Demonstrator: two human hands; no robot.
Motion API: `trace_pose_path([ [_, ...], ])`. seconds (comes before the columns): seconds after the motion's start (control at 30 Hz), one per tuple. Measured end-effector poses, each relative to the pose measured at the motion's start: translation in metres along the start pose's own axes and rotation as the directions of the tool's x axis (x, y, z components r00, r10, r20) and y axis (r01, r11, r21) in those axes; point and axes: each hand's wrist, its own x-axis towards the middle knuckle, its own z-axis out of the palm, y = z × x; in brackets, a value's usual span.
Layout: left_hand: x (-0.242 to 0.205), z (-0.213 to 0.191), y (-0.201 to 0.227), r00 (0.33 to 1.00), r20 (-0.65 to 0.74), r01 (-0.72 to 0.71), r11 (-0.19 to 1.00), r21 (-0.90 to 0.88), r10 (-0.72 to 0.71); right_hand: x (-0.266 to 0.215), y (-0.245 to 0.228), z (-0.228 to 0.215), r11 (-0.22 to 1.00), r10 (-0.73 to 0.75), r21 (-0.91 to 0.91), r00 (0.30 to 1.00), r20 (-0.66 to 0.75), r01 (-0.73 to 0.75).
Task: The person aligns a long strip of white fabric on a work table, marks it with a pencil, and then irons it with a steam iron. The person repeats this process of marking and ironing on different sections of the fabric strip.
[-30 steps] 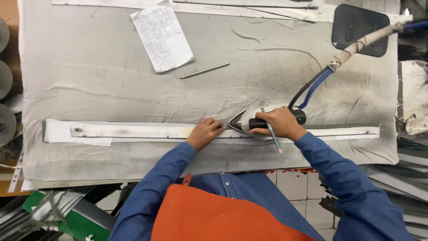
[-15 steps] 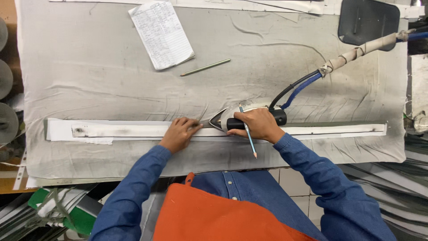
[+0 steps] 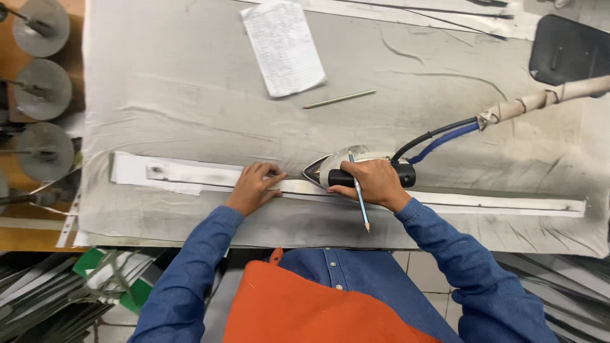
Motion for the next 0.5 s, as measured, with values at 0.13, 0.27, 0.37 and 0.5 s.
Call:
trace_pose_path([
  [0.13,-0.013,-0.008,-0.016,0.999,-0.037,-0.026,0.999,0.025,0.027,0.023,-0.028,0.004,1.0,-0.024,0.008,1.0,-0.011,0.024],
  [0.27,-0.035,-0.016,-0.051,0.999,-0.03,-0.038,0.998,-0.041,0.037,0.045,-0.056,0.008,1.0,-0.016,0.004,1.0,-0.01,0.016],
  [0.37,-0.051,-0.043,-0.071,0.999,-0.045,-0.025,1.0,0.001,0.025,0.06,-0.072,0.008,1.0,-0.023,0.01,0.999,-0.044,0.023],
  [0.5,-0.068,-0.049,-0.097,0.997,-0.055,-0.048,0.994,0.102,0.054,0.082,-0.097,0.016,0.999,-0.046,-0.01,0.998,-0.034,0.045],
])
